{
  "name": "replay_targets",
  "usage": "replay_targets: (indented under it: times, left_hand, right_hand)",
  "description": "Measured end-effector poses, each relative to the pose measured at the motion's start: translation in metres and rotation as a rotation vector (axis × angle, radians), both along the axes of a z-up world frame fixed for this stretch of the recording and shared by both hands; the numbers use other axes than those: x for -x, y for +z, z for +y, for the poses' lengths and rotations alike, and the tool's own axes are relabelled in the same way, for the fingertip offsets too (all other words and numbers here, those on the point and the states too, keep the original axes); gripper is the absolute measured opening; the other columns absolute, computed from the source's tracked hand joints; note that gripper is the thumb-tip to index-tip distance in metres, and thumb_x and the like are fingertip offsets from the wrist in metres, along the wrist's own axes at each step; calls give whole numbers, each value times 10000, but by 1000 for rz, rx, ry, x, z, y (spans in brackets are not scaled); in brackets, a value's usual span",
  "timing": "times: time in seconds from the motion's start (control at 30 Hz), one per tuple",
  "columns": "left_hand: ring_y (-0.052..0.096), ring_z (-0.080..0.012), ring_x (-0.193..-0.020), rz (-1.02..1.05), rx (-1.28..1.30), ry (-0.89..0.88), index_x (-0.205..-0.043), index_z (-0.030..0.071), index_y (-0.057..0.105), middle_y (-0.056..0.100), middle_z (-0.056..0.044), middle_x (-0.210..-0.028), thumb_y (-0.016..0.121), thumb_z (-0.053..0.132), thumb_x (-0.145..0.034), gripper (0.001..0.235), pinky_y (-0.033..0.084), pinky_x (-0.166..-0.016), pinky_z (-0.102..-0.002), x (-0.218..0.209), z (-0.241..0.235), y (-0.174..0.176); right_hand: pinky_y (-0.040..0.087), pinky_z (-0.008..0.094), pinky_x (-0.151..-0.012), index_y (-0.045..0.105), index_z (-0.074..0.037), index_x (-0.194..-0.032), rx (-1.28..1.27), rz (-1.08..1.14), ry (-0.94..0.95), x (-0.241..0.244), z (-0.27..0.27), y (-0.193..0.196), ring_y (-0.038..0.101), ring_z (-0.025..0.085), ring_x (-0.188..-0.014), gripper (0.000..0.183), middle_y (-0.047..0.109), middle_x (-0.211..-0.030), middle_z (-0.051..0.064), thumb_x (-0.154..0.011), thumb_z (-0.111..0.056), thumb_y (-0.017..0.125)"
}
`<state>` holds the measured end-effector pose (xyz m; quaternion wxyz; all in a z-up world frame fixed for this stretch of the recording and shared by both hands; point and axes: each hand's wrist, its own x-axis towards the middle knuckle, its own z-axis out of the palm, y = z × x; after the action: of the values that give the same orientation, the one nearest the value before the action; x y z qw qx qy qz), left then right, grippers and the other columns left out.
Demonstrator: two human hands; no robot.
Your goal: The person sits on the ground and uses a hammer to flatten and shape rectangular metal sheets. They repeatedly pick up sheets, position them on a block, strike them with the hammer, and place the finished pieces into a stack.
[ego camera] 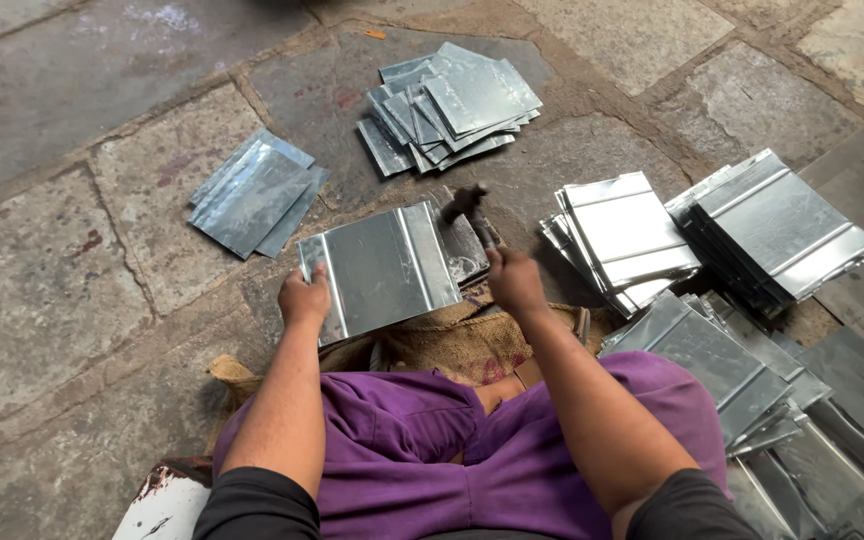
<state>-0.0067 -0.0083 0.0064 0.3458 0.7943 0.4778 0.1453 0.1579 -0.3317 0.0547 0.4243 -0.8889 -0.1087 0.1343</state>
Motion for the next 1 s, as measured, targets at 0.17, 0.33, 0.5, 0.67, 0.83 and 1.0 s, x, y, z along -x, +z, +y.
replay_targets:
  times: [0.17,0.33,0.5,0.67,0.83,1.0]
  left_hand:
    - [704,-351,-913,-90,131,76,-1097,-1,714,726,-212,-1011,565,335,-1049,371,535,-809,-466,9,-7,10]
    - [693,-284,-831,-206,265,130,-1114,-16,696,737,-185,-964,565,285,-1049,335,526,-759,-412,15,-14,19]
    - [695,-225,-768,-279,306,77,-1079,-4,722,740,-105,-895,707,279,-967,304,548,-719,-389,19,-17,19]
    - [529,-296,-657,-421,317,110,-1084,10,685,611,-121,-769,655,325,-1109,318,425,-591,-464,21,-25,47]
    - [761,-238,-926,-848,-494,-325,-1122,81,671,766,-111,-983,571,281,-1122,224,607,-768,-377,33,-38,86]
    - [696,-225,-1256,-465,-696,-642,-1160,222,639,748,-14,-1254,525,101,-1053,198,568,-994,-405,39,-38,86]
  right_hand:
    - [493,389,-490,716,95,-984,-186,279,-62,-10,-18,10,593,181,-516,487,652,-688,114,-1080,-358,565]
    - [459,357,-468,740,61,-1017,-121,199,-37,-3,-24,23,566,159,-477,467,611,-590,80,-1006,-398,655]
    - [472,359,-471,744,33,-1057,-78,170,-20,5,-30,35,585,168,-471,429,624,-570,79,-946,-381,714]
    - [471,349,-485,757,43,-1070,-71,154,-27,5,-33,42,590,162,-483,437,634,-594,96,-952,-377,731]
    - [422,335,-456,747,8,-1089,-204,207,-82,2,-37,37,514,141,-459,353,594,-592,56,-975,-323,702]
    - [429,299,-435,748,46,-1047,-278,161,-118,-4,-40,42,521,98,-450,349,597,-591,9,-972,-292,705]
